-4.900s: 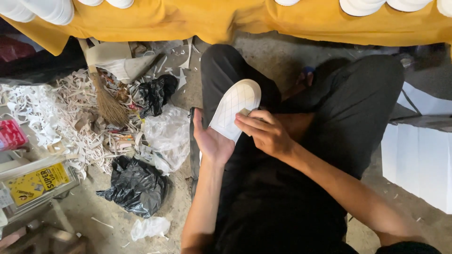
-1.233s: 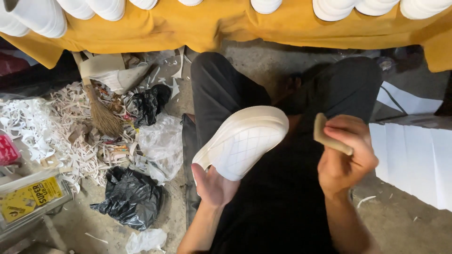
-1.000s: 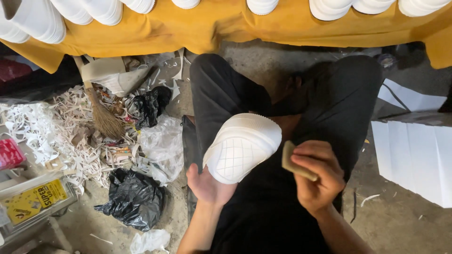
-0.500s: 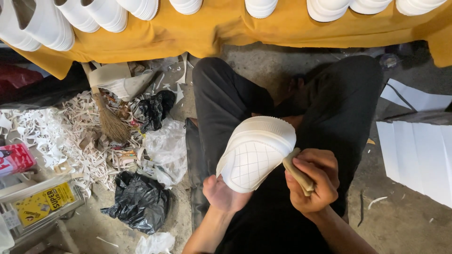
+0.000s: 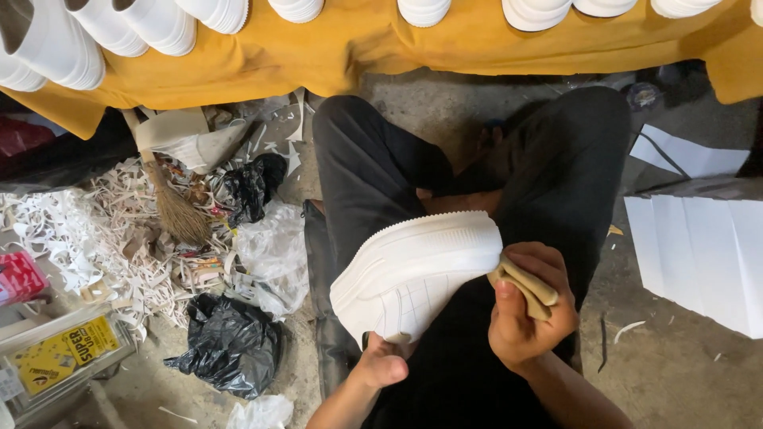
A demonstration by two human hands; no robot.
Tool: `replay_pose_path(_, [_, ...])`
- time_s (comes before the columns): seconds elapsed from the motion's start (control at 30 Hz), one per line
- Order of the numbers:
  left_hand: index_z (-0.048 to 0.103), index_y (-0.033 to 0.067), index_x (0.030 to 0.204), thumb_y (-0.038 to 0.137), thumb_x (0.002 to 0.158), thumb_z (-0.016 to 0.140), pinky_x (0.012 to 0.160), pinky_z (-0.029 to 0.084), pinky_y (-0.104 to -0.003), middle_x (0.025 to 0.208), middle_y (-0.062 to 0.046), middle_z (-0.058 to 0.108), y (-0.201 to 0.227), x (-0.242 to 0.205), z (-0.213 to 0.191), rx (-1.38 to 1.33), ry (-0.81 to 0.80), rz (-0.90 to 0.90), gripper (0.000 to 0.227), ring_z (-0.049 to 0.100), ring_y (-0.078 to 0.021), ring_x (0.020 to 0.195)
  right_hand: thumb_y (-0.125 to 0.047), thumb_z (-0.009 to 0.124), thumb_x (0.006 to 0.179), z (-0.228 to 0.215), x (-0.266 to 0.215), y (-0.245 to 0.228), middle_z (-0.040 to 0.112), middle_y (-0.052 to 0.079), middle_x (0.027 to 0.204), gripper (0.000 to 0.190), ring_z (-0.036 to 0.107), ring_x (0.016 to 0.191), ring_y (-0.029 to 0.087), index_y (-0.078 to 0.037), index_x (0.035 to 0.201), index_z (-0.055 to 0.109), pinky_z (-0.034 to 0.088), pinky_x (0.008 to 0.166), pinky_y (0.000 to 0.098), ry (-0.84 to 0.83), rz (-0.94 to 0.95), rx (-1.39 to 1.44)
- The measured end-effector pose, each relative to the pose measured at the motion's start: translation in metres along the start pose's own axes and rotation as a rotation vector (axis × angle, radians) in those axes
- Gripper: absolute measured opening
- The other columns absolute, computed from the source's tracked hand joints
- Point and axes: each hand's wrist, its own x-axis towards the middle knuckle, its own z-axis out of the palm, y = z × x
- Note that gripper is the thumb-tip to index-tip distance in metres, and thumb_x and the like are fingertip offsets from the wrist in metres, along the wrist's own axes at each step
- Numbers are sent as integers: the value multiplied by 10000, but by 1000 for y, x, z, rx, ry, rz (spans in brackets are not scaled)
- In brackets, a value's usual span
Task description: A person is cleaning a white slip-on shoe using a small cleaning pad in a workshop, rotating the shoe to reach all sides.
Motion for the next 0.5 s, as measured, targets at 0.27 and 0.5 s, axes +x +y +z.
replay_pose_path(0.27, [41,-10,1648,279,1013,649,1359,5,-496,1726,-159,-57,13,15,23,504,-133,226,926,-5,-259,1626,-102,597,976,-4,9,1,623,150,914,126,628,884,348,-52,1053,510,551,727,433,37,-139,29])
replay_pose_path(0.5, [303,-305,1405,337,802,899,1264,-87,-322,1562,-226,309,-14,-16,24,688,367,157,1064,33,17,1479,-245,592,959,0,18,-4,540,113,924,191,597,750,250,-58,981,555,525,681,352,95,-77,115])
